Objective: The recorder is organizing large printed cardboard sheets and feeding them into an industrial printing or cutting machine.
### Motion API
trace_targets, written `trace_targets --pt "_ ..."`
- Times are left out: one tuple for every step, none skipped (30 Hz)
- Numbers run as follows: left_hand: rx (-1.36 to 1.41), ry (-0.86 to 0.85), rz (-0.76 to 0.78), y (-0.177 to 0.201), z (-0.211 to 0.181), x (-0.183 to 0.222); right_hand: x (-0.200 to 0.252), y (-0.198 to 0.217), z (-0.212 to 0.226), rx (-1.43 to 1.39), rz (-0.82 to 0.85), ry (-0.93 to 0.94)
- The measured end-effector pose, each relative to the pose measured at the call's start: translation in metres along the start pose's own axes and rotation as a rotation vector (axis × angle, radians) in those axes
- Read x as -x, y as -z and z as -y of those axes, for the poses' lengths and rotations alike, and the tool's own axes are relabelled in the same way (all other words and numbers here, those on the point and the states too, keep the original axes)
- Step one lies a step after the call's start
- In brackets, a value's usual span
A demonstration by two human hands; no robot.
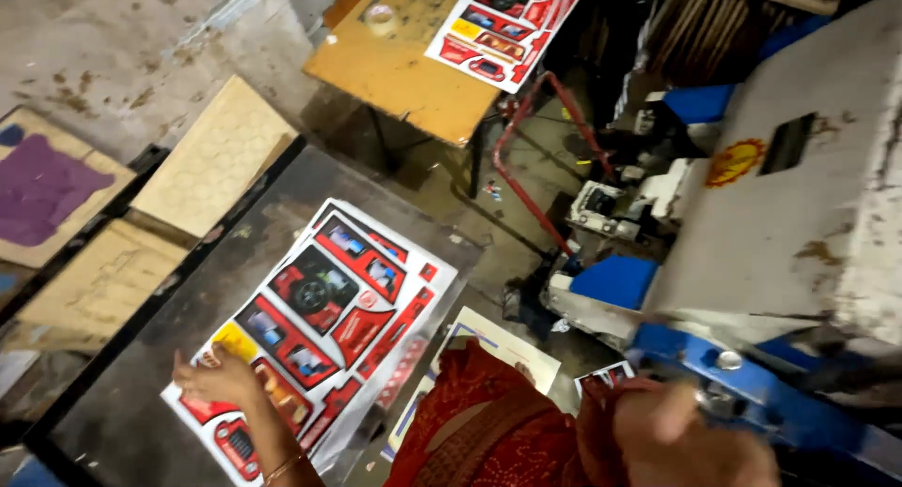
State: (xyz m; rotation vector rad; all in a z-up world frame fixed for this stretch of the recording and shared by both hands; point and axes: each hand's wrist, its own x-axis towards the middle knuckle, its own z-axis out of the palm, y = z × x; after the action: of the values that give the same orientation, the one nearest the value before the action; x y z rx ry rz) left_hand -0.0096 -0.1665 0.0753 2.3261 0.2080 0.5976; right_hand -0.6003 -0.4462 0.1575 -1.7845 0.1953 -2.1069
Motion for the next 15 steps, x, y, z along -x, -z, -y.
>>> trace_targets --pt "0.058 -0.109 -0.004 -0.010 -0.012 0.012 -0.018 0.009 -0.026 -0.004 -0.023 0.021" --pt "0.066 -0.102 -0.003 -0.021 -0.029 0.026 -0.087 -0.046 -0.046 -0.015 -0.042 0.046" --pt "0.110 -0.224 0.009 -0.033 -0.046 0.041 -0.166 -0.085 -0.046 -0.026 -0.061 0.070" --pt "0.145 -0.345 0.020 -0.040 -0.059 0.056 -0.244 -0.104 -0.026 -0.038 -0.078 0.087" --pt "0.145 -0.337 0.020 -0.049 -0.079 0.073 -0.251 -0.060 -0.056 -0.042 -0.071 0.088" --pt "0.192 -0.397 0.084 -0.056 -0.097 0.091 -0.259 -0.014 -0.080 0.049 -0.152 -0.017" --pt "0.239 -0.456 0.148 -0.064 -0.114 0.109 -0.266 0.033 -0.097 0.141 -0.231 -0.121" --pt "0.236 -0.440 0.145 -0.080 -0.123 0.131 -0.261 0.073 -0.140 0.233 -0.309 -0.225" --pt "0.337 -0.490 0.177 -0.097 -0.131 0.154 -0.255 0.116 -0.178 0.327 -0.387 -0.327" --pt "0.432 -0.541 0.211 -0.109 -0.136 0.175 -0.246 0.162 -0.205 0.425 -0.462 -0.435" --pt "0.423 -0.527 0.209 -0.112 -0.149 0.203 -0.256 0.174 -0.243 0.421 -0.446 -0.440" --pt "0.452 -0.485 0.353 -0.118 -0.162 0.227 -0.265 0.184 -0.283 0.600 -0.367 -0.352" --pt "0.482 -0.440 0.497 -0.122 -0.175 0.251 -0.273 0.193 -0.321 0.773 -0.283 -0.259" --pt "0.478 -0.430 0.487 -0.112 -0.198 0.272 -0.205 0.271 -0.404 0.762 -0.274 -0.260" --pt "0.498 -0.441 0.697 -0.102 -0.221 0.292 -0.166 0.317 -0.487 0.875 0.038 -0.259"
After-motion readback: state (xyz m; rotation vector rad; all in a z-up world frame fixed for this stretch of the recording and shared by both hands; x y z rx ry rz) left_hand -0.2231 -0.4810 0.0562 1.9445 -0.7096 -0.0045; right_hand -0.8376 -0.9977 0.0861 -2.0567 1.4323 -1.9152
